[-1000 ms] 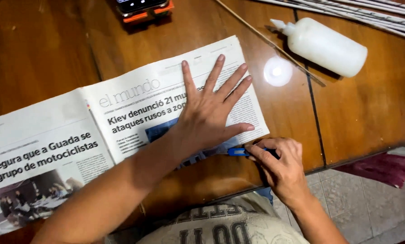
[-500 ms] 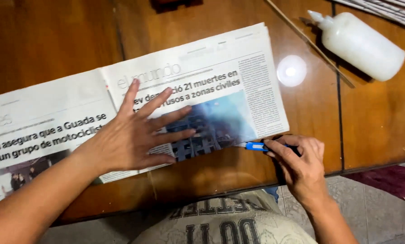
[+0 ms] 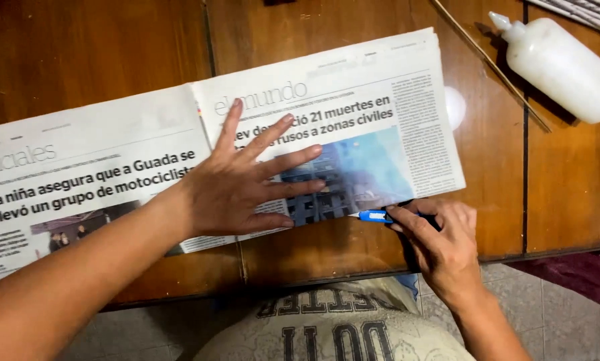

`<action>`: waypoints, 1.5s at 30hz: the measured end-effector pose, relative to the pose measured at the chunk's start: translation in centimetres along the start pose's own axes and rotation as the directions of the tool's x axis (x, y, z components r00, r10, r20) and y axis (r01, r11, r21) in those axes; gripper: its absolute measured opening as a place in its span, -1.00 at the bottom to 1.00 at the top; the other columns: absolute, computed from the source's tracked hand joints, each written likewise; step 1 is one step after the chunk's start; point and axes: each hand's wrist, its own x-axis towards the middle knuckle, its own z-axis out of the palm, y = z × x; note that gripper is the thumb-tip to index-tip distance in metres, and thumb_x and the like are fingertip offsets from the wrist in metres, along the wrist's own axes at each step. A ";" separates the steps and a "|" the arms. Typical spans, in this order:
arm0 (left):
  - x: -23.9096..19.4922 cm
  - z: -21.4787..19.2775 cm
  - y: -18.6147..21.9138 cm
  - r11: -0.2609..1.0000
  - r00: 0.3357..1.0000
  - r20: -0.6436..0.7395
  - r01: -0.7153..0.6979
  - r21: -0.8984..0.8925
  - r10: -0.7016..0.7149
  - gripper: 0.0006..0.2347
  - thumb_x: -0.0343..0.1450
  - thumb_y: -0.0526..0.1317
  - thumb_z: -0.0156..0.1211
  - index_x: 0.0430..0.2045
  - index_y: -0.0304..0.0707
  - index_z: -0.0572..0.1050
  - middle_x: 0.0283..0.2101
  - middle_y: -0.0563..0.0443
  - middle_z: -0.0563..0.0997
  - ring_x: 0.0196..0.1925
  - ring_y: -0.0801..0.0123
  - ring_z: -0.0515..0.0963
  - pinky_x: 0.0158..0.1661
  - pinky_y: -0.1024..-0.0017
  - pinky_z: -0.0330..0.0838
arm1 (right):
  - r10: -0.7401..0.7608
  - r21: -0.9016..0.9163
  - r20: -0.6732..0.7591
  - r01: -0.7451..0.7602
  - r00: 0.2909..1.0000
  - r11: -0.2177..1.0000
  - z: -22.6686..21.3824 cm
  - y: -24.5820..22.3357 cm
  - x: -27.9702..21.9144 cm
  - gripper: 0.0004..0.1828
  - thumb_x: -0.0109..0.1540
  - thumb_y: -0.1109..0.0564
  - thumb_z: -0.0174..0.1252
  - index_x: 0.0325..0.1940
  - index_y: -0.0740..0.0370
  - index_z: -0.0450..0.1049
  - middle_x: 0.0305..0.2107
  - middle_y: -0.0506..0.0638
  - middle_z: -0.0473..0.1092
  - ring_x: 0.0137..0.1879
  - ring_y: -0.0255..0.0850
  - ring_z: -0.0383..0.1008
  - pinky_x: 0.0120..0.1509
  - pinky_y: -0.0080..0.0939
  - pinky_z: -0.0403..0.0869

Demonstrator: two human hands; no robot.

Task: Folding and cutting newspaper sheets into strips using a utility knife on a wooden table

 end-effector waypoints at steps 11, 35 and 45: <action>3.2 1.9 1.6 0.998 0.998 -0.058 0.005 0.060 -0.001 -0.37 0.42 0.39 -0.19 0.21 0.30 -0.31 0.37 0.19 0.07 0.38 -0.09 0.17 0.11 -0.48 -0.14 | -0.020 0.019 0.022 0.019 1.000 1.000 -0.2 -0.6 -0.8 -0.71 0.18 0.10 0.10 -0.01 -0.01 0.41 -0.25 -0.03 0.33 -0.19 -0.12 0.25 -0.05 -0.13 0.13; 7.8 3.6 2.8 0.985 0.971 -0.238 -0.046 -0.166 0.005 -0.48 0.40 0.20 -0.51 0.07 0.06 0.34 0.23 -0.03 0.23 0.29 -0.21 0.04 0.03 -0.50 -0.36 | -0.081 0.064 0.032 0.079 0.996 0.995 1.5 -4.4 0.3 -0.73 0.19 0.12 0.06 -0.02 0.03 0.38 -0.26 -0.05 0.31 -0.27 -0.14 0.20 -0.17 -0.14 0.16; -2.4 -2.3 0.9 0.963 0.956 -0.120 -0.268 0.019 0.268 -0.57 0.42 0.06 0.04 0.11 -0.03 0.17 0.24 0.01 0.13 0.27 0.16 0.13 0.20 -0.11 0.06 | -0.055 0.045 0.031 0.054 0.998 0.998 1.4 -4.6 0.1 -0.67 0.16 0.11 0.14 0.01 0.01 0.39 -0.24 -0.02 0.33 -0.24 -0.15 0.23 -0.16 -0.15 0.14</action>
